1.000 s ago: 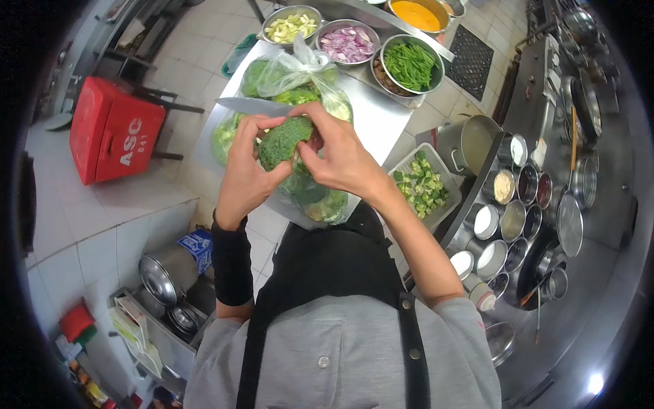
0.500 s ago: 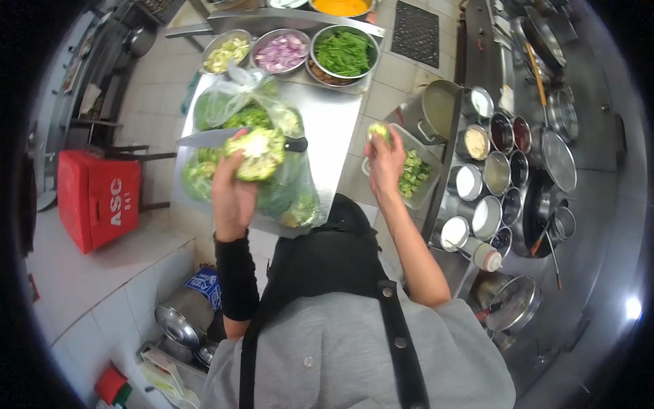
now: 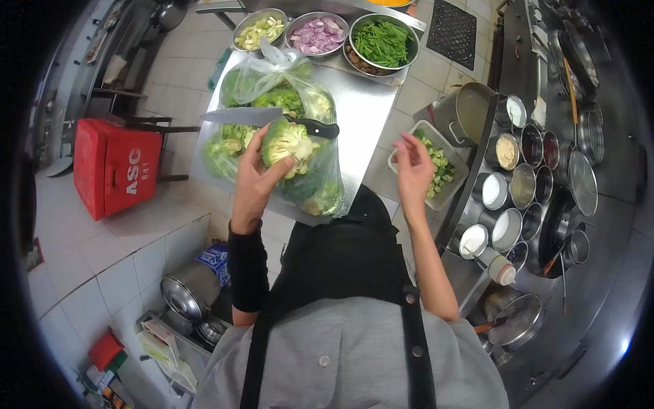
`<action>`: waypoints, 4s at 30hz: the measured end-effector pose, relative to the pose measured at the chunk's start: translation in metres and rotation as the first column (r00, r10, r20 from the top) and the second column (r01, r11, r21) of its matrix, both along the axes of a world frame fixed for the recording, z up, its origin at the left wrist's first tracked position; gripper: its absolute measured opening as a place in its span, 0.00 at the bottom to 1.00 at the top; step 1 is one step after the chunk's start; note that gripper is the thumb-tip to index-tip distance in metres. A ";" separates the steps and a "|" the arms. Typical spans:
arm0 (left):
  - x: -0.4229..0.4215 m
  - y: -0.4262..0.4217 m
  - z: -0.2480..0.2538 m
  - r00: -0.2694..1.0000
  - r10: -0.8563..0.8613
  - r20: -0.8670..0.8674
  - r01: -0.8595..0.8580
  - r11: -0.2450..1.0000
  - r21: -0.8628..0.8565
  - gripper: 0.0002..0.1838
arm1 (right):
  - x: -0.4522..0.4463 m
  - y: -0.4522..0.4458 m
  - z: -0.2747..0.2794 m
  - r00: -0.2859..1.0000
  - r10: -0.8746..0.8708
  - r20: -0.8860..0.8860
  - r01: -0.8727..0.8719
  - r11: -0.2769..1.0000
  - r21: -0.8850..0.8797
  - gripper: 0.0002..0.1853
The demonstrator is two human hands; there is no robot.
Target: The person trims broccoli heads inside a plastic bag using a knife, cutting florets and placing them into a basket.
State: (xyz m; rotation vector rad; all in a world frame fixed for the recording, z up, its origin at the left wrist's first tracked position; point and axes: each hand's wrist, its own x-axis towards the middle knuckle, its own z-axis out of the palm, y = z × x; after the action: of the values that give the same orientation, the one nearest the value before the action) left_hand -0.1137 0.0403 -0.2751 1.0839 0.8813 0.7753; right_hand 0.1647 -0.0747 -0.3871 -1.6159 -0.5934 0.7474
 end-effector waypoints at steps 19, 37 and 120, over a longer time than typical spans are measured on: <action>-0.012 0.010 0.030 0.981 -0.106 -0.163 0.138 0.971 0.197 0.31 | -0.082 0.084 0.117 0.787 0.602 -0.133 -0.555 0.786 0.272 0.18; -0.027 0.003 -0.011 0.934 0.265 0.239 -0.212 0.951 -0.225 0.38 | 0.092 -0.059 -0.156 0.799 -0.377 -0.469 0.240 0.914 -0.328 0.29; -0.100 0.050 -0.014 0.798 0.597 -0.084 -0.513 0.745 0.426 0.18 | -0.045 0.022 0.193 0.143 0.678 0.721 -0.453 0.693 -0.561 0.25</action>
State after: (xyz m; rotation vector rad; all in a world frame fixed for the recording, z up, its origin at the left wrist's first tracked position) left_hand -0.2134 0.0907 -0.2890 1.2774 1.3114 1.4028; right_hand 0.1201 -0.0528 -0.1936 -1.9309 -2.1589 0.3501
